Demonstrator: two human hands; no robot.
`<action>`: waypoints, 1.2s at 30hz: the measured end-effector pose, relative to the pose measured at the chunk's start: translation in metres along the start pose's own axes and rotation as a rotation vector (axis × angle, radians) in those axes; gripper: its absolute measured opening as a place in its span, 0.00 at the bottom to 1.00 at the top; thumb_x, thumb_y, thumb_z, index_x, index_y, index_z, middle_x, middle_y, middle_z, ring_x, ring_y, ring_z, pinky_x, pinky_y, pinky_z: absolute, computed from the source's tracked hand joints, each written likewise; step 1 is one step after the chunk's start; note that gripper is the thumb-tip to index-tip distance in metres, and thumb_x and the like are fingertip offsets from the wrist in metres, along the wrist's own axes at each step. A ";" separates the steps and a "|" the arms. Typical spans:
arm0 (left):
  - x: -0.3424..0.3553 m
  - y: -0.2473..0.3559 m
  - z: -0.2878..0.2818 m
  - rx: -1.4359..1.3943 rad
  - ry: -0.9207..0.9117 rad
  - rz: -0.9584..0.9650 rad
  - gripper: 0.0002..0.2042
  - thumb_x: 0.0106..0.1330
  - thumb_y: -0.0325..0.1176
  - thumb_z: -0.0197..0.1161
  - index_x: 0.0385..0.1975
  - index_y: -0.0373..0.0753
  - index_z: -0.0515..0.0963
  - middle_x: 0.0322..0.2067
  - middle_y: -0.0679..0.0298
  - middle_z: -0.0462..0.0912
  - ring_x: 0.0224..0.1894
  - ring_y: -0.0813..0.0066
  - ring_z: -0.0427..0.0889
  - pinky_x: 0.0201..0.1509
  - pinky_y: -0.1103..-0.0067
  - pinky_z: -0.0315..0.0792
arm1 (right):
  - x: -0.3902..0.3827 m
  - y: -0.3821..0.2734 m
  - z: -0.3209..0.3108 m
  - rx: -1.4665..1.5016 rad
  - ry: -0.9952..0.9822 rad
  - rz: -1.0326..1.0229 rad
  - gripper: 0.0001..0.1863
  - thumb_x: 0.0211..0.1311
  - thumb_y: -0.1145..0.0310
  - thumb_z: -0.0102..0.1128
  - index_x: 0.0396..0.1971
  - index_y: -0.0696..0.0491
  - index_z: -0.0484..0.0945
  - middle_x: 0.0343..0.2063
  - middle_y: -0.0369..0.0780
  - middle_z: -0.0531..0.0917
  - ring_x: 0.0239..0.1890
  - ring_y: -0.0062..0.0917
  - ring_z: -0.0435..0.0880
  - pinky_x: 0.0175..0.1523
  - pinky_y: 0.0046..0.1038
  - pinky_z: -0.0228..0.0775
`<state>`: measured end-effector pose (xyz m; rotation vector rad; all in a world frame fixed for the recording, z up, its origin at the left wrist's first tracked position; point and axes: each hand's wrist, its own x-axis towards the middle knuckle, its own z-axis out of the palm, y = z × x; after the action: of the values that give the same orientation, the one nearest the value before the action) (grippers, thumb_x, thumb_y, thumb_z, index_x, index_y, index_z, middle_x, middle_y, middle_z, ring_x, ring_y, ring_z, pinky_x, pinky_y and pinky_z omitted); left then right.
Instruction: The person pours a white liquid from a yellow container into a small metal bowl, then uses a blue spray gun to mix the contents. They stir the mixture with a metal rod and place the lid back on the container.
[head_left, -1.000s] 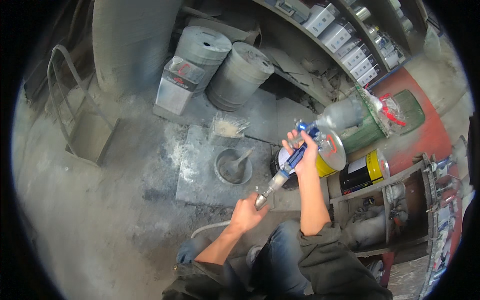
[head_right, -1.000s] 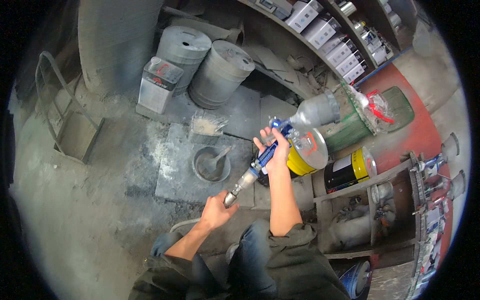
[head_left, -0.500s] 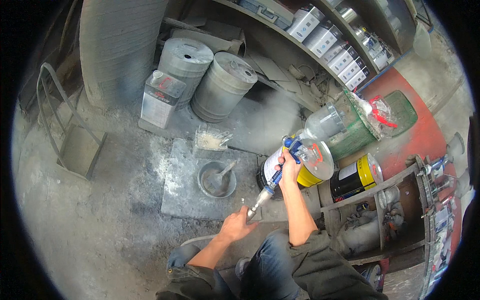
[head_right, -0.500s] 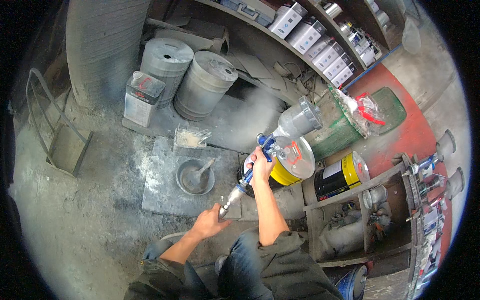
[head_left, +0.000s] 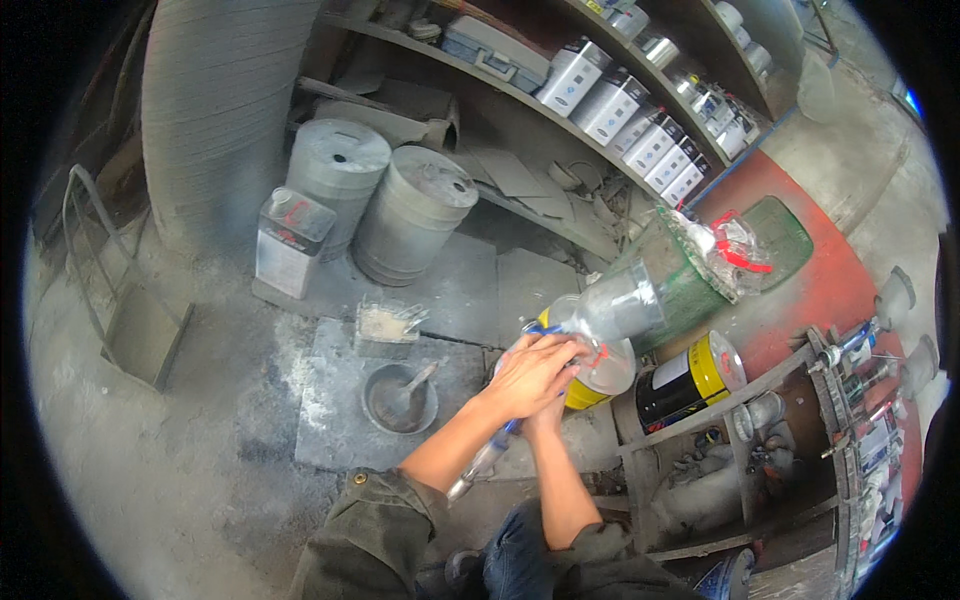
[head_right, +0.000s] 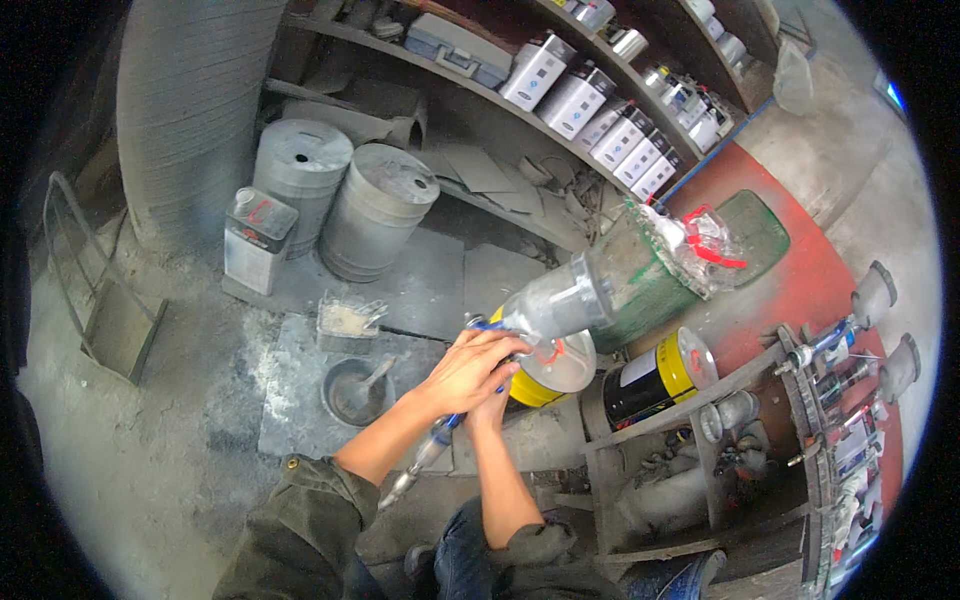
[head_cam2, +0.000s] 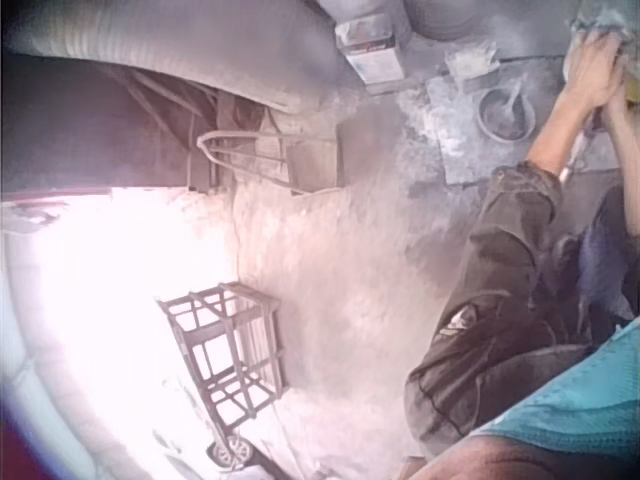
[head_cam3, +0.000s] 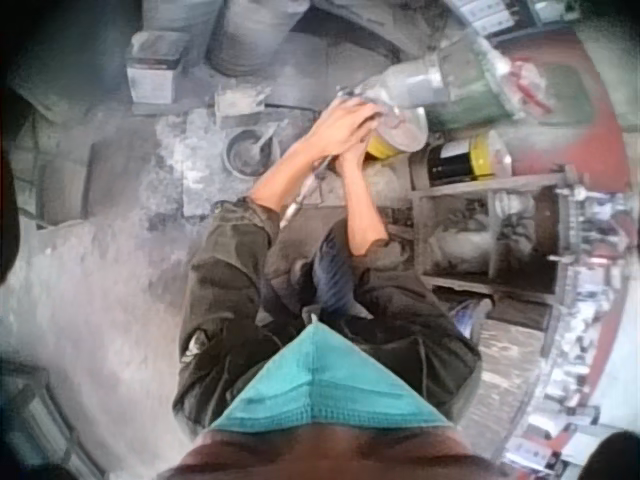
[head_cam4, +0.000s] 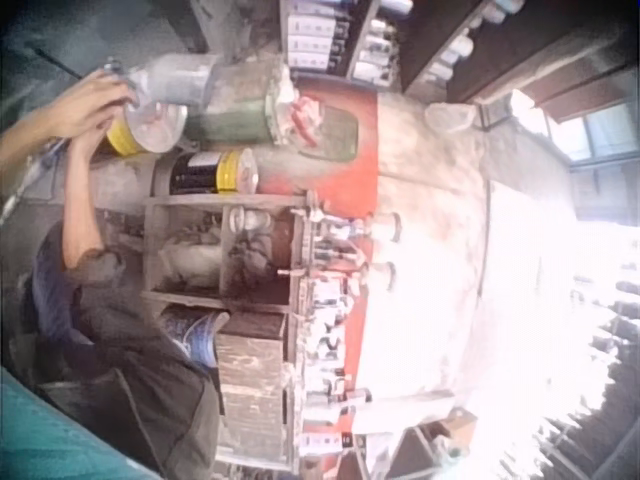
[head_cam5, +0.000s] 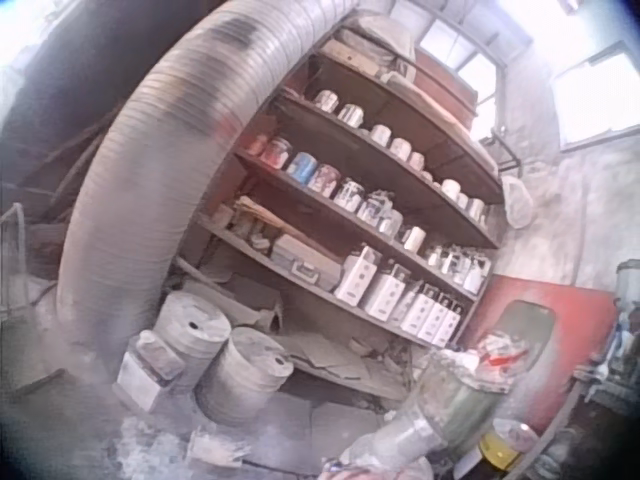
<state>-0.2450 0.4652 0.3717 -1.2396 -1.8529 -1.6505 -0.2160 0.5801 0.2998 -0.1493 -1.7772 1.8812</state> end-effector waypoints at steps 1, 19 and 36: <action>0.005 -0.004 0.004 0.024 -0.079 0.009 0.11 0.68 0.37 0.58 0.46 0.42 0.77 0.45 0.61 0.81 0.53 0.62 0.76 0.59 0.68 0.61 | -0.005 0.000 -0.004 0.062 0.039 0.126 0.27 0.68 0.62 0.59 0.62 0.56 0.63 0.58 0.39 0.70 0.59 0.24 0.70 0.61 0.28 0.65; 0.029 -0.027 0.018 -0.022 -0.316 0.079 0.10 0.67 0.41 0.59 0.39 0.44 0.80 0.41 0.67 0.82 0.49 0.67 0.76 0.53 0.71 0.60 | -0.005 -0.003 -0.025 -0.033 -0.023 0.115 0.24 0.69 0.60 0.59 0.59 0.55 0.66 0.54 0.36 0.71 0.54 0.22 0.73 0.55 0.29 0.71; 0.024 -0.029 0.018 -0.036 -0.333 0.016 0.11 0.72 0.41 0.55 0.41 0.42 0.79 0.49 0.65 0.79 0.55 0.67 0.73 0.55 0.70 0.60 | -0.006 -0.011 -0.007 0.087 0.013 0.020 0.25 0.68 0.59 0.60 0.58 0.57 0.66 0.53 0.38 0.73 0.54 0.23 0.74 0.58 0.29 0.69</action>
<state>-0.2762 0.4923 0.3674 -1.6217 -1.9996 -1.5496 -0.2044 0.5839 0.3075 -0.1477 -1.6882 1.9634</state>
